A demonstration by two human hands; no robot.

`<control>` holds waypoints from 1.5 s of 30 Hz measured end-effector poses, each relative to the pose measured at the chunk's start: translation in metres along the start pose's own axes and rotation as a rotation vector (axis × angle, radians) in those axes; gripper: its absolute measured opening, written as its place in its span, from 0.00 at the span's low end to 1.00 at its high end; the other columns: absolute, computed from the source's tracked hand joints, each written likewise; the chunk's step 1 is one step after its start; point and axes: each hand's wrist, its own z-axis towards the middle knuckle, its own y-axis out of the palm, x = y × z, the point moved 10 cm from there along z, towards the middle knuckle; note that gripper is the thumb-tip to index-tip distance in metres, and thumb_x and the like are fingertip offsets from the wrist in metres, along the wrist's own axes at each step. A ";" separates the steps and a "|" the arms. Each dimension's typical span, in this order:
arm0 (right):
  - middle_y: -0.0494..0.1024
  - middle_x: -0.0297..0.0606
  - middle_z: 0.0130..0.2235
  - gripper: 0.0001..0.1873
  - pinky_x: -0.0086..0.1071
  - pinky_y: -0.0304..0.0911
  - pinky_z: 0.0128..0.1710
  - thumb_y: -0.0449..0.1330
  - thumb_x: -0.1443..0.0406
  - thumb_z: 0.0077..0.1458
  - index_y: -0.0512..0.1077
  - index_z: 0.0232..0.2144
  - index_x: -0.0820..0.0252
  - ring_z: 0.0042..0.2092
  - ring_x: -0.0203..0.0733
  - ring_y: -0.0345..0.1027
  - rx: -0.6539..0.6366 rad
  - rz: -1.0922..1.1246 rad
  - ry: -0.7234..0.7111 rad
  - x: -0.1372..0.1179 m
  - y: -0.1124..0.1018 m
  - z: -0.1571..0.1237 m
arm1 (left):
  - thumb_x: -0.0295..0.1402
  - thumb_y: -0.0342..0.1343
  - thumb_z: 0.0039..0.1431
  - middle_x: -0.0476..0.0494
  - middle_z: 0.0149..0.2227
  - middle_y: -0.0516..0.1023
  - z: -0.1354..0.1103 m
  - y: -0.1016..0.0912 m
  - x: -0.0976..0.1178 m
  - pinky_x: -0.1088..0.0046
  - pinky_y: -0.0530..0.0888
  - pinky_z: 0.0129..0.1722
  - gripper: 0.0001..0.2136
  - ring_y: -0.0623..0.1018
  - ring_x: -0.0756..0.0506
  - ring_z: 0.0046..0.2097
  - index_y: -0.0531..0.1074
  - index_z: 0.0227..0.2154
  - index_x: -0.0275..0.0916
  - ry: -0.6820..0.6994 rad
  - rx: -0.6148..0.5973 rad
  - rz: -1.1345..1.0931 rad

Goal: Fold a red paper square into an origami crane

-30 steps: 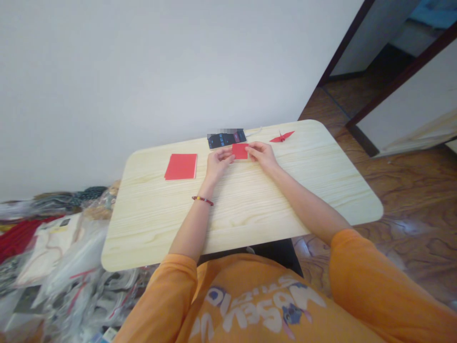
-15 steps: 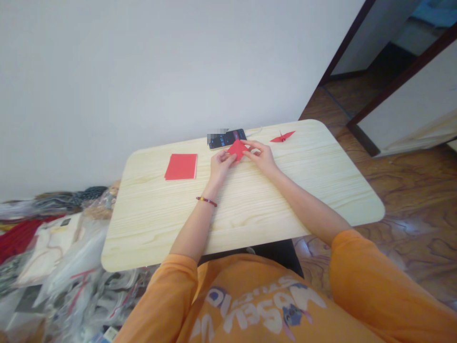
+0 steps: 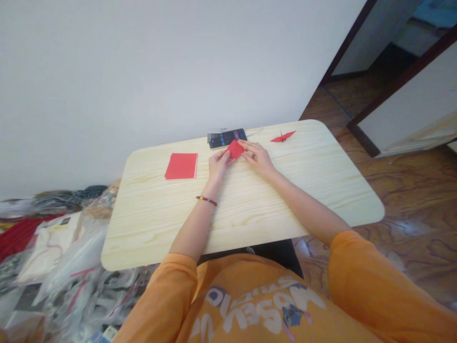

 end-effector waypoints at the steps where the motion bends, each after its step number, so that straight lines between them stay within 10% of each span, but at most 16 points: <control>1: 0.71 0.38 0.59 0.23 0.48 0.64 0.53 0.57 0.65 0.57 0.70 0.55 0.47 0.57 0.49 0.65 0.000 0.000 -0.008 -0.001 0.000 0.000 | 0.33 0.63 0.51 0.45 0.33 0.81 0.000 -0.001 0.000 0.66 0.76 0.48 0.07 0.80 0.50 0.36 0.75 0.32 0.35 0.003 0.004 -0.002; 12: 0.76 0.41 0.48 0.12 0.30 0.63 0.30 0.62 0.62 0.49 0.79 0.38 0.55 0.40 0.40 0.69 0.123 0.179 0.080 0.003 -0.009 -0.002 | 0.38 0.58 0.56 0.41 0.36 0.82 -0.002 -0.002 0.007 0.68 0.75 0.49 0.10 0.81 0.47 0.43 0.77 0.33 0.35 -0.004 0.052 -0.003; 29: 0.74 0.39 0.42 0.19 0.28 0.65 0.28 0.64 0.49 0.45 0.76 0.32 0.57 0.38 0.38 0.68 0.204 0.499 0.288 0.024 -0.010 -0.002 | 0.33 0.68 0.40 0.43 0.38 0.83 -0.001 0.011 0.010 0.65 0.73 0.52 0.14 0.80 0.44 0.44 0.79 0.33 0.36 0.095 -0.082 0.092; 45: 0.75 0.37 0.32 0.09 0.30 0.64 0.32 0.64 0.62 0.44 0.76 0.30 0.60 0.34 0.38 0.69 0.161 0.318 0.250 0.016 -0.005 -0.006 | 0.34 0.63 0.48 0.42 0.34 0.83 -0.005 0.012 0.018 0.71 0.74 0.37 0.10 0.79 0.46 0.34 0.80 0.33 0.35 0.245 -0.072 0.459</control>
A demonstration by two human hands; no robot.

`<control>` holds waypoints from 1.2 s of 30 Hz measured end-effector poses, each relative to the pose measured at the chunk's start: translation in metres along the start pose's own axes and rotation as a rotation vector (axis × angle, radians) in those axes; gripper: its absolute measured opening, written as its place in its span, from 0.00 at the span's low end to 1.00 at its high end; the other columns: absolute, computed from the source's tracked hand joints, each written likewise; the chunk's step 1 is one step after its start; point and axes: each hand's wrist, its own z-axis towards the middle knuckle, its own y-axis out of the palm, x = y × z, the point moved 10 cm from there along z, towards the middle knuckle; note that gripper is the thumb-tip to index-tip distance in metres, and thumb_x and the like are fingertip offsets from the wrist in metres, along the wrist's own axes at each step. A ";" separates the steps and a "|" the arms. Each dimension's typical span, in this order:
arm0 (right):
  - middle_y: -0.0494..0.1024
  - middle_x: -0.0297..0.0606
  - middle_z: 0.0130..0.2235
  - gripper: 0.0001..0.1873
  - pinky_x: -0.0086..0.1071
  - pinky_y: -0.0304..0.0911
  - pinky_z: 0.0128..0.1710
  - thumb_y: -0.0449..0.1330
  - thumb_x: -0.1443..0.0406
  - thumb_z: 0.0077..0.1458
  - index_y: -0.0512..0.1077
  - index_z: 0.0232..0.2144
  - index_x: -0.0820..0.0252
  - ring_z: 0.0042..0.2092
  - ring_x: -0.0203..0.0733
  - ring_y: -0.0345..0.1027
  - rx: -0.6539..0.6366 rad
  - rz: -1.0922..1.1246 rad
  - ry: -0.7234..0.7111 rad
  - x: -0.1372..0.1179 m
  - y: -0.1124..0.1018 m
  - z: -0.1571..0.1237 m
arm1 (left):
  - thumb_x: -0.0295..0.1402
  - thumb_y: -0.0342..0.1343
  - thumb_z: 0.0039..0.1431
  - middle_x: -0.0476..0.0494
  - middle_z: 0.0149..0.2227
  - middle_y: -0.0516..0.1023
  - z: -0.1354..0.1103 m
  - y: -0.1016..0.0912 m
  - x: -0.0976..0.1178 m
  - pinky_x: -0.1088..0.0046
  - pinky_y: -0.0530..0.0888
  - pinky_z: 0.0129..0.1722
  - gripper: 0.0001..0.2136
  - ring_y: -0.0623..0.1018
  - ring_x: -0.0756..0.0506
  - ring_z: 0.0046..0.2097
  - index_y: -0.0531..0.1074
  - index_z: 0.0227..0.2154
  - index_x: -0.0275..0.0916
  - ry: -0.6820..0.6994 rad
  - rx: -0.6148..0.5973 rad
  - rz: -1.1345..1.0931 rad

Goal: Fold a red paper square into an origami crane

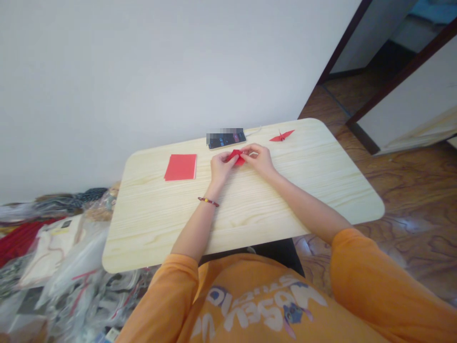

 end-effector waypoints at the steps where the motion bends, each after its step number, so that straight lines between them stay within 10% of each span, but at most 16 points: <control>1: 0.75 0.36 0.31 0.08 0.30 0.65 0.32 0.63 0.63 0.44 0.76 0.29 0.60 0.34 0.38 0.70 -0.001 0.002 -0.003 -0.001 0.001 -0.001 | 0.35 0.63 0.49 0.42 0.33 0.83 -0.001 -0.001 0.002 0.71 0.73 0.36 0.10 0.79 0.46 0.34 0.80 0.33 0.35 0.007 0.008 0.043; 16: 0.76 0.33 0.27 0.04 0.30 0.64 0.30 0.63 0.66 0.43 0.71 0.25 0.60 0.30 0.37 0.69 0.107 -0.056 0.031 0.000 -0.007 -0.004 | 0.36 0.62 0.49 0.45 0.28 0.81 -0.009 -0.006 0.022 0.73 0.72 0.33 0.08 0.78 0.47 0.30 0.79 0.28 0.36 0.115 0.125 0.142; 28: 0.75 0.38 0.30 0.07 0.33 0.64 0.37 0.58 0.71 0.53 0.75 0.27 0.59 0.34 0.40 0.68 0.025 -0.530 -0.465 -0.047 0.009 -0.020 | 0.34 0.60 0.48 0.45 0.28 0.81 -0.006 -0.004 0.009 0.75 0.73 0.31 0.07 0.78 0.49 0.30 0.78 0.27 0.35 -0.007 0.094 -0.121; 36: 0.77 0.38 0.33 0.05 0.37 0.66 0.40 0.61 0.65 0.53 0.77 0.28 0.56 0.38 0.42 0.70 0.011 -0.379 -0.469 -0.046 0.012 -0.020 | 0.39 0.61 0.47 0.47 0.26 0.79 0.001 -0.010 -0.001 0.74 0.72 0.29 0.10 0.76 0.49 0.28 0.78 0.25 0.36 -0.054 0.082 -0.198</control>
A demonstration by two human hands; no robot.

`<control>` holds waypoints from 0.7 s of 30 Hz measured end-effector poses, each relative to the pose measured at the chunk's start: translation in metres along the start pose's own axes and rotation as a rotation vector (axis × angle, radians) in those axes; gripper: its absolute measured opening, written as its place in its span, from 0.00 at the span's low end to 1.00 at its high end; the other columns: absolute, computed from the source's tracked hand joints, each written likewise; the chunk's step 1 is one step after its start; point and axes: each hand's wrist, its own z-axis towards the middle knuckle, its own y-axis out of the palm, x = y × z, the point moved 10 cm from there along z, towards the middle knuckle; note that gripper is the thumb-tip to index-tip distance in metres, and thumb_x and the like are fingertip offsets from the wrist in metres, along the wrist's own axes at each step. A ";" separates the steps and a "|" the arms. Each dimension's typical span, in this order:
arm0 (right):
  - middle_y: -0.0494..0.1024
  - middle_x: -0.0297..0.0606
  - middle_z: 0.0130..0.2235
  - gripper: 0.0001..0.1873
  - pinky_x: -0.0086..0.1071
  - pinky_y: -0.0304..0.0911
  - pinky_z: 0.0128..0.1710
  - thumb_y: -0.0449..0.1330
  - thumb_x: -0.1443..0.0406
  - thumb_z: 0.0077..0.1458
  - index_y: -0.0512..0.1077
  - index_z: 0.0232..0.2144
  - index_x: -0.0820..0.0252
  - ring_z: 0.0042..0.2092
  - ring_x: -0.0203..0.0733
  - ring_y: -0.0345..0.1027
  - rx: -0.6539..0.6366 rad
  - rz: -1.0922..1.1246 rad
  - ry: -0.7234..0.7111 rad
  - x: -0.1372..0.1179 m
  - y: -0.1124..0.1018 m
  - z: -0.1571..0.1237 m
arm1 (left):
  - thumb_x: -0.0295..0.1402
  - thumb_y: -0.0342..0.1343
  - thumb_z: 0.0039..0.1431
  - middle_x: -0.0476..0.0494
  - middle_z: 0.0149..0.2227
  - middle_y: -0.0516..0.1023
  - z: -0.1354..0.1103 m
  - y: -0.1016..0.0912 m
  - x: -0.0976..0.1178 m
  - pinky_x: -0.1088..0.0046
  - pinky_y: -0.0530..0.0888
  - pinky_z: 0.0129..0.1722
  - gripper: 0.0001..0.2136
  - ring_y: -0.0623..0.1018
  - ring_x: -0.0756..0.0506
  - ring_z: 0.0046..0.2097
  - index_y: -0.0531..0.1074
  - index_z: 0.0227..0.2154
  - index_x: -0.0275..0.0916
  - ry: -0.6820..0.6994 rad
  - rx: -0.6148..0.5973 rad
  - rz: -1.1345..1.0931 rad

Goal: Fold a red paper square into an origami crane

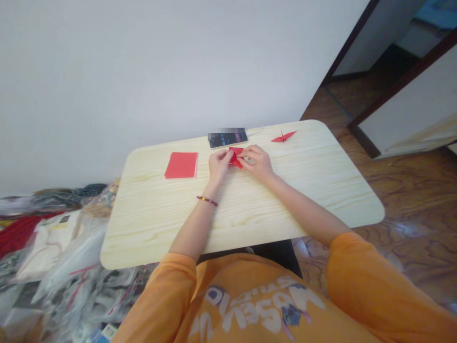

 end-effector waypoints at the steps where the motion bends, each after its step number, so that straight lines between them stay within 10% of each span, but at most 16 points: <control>1: 0.77 0.38 0.33 0.05 0.36 0.66 0.39 0.61 0.64 0.53 0.78 0.28 0.57 0.37 0.41 0.70 0.009 0.060 0.039 0.003 0.000 0.000 | 0.40 0.62 0.46 0.47 0.26 0.80 0.001 -0.001 0.000 0.74 0.72 0.28 0.11 0.76 0.49 0.28 0.78 0.25 0.36 -0.007 -0.003 -0.009; 9: 0.74 0.37 0.34 0.14 0.31 0.64 0.30 0.68 0.54 0.41 0.76 0.23 0.59 0.35 0.38 0.68 0.031 0.540 0.505 0.050 0.012 -0.005 | 0.46 0.67 0.40 0.42 0.32 0.82 0.001 0.001 0.008 0.72 0.75 0.32 0.18 0.79 0.46 0.34 0.80 0.29 0.37 -0.018 -0.077 -0.040; 21: 0.75 0.30 0.32 0.27 0.26 0.63 0.28 0.74 0.56 0.29 0.67 0.32 0.56 0.32 0.34 0.69 -0.078 0.847 0.799 0.060 0.033 -0.018 | 0.39 0.67 0.44 0.42 0.32 0.82 -0.002 0.005 0.023 0.72 0.74 0.36 0.13 0.79 0.47 0.33 0.80 0.30 0.36 0.064 -0.117 0.029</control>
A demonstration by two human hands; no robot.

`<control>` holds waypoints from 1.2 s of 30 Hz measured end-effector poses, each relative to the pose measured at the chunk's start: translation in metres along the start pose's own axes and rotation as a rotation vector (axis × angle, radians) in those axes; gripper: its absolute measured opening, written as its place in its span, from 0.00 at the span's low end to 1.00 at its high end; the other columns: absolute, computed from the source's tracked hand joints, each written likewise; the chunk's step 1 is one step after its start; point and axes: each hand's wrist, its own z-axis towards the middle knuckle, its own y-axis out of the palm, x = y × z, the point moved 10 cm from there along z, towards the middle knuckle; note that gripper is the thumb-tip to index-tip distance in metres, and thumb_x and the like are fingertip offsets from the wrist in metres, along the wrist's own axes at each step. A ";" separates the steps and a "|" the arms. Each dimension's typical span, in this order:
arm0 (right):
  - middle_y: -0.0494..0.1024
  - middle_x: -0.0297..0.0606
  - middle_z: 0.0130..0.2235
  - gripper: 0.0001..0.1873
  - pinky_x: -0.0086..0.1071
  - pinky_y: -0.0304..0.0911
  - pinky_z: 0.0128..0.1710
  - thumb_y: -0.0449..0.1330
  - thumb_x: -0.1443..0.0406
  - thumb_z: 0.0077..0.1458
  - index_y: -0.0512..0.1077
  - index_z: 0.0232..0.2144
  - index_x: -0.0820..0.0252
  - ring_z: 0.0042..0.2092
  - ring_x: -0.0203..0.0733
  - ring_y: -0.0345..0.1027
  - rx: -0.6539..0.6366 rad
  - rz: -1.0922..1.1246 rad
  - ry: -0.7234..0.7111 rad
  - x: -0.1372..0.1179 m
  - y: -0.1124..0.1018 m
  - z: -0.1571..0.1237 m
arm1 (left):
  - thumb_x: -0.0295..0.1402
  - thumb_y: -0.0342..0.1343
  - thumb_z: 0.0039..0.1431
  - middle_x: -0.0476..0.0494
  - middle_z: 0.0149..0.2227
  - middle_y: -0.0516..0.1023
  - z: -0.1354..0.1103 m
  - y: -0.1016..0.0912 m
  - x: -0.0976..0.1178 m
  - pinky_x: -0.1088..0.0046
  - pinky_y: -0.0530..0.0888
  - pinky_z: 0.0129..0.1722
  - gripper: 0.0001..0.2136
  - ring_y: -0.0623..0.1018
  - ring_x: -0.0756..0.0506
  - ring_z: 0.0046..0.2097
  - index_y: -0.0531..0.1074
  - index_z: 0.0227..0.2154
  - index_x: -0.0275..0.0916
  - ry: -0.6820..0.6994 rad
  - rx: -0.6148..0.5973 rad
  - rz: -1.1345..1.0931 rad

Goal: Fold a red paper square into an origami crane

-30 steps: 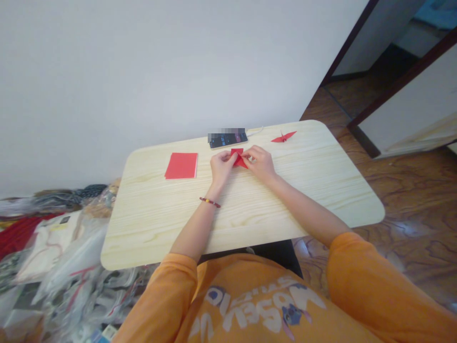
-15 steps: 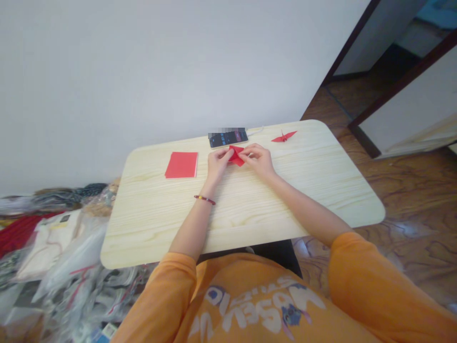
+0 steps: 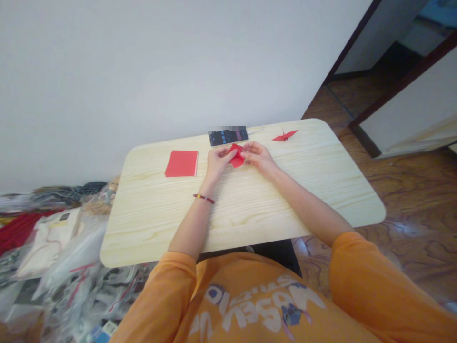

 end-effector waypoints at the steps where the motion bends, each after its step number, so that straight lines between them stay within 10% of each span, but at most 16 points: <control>1: 0.76 0.30 0.32 0.28 0.26 0.63 0.28 0.74 0.56 0.29 0.68 0.33 0.55 0.33 0.34 0.69 -0.009 0.015 0.022 0.002 0.001 0.000 | 0.39 0.68 0.44 0.42 0.32 0.82 0.000 0.000 0.000 0.72 0.74 0.37 0.12 0.79 0.47 0.33 0.80 0.30 0.36 0.005 0.003 0.001; 36: 0.78 0.33 0.24 0.17 0.31 0.67 0.34 0.76 0.62 0.25 0.76 0.21 0.61 0.28 0.34 0.70 -0.103 0.048 0.133 0.011 0.009 -0.002 | 0.46 0.69 0.38 0.42 0.29 0.82 0.000 0.002 -0.006 0.74 0.76 0.28 0.19 0.79 0.48 0.29 0.79 0.29 0.35 -0.053 -0.057 0.052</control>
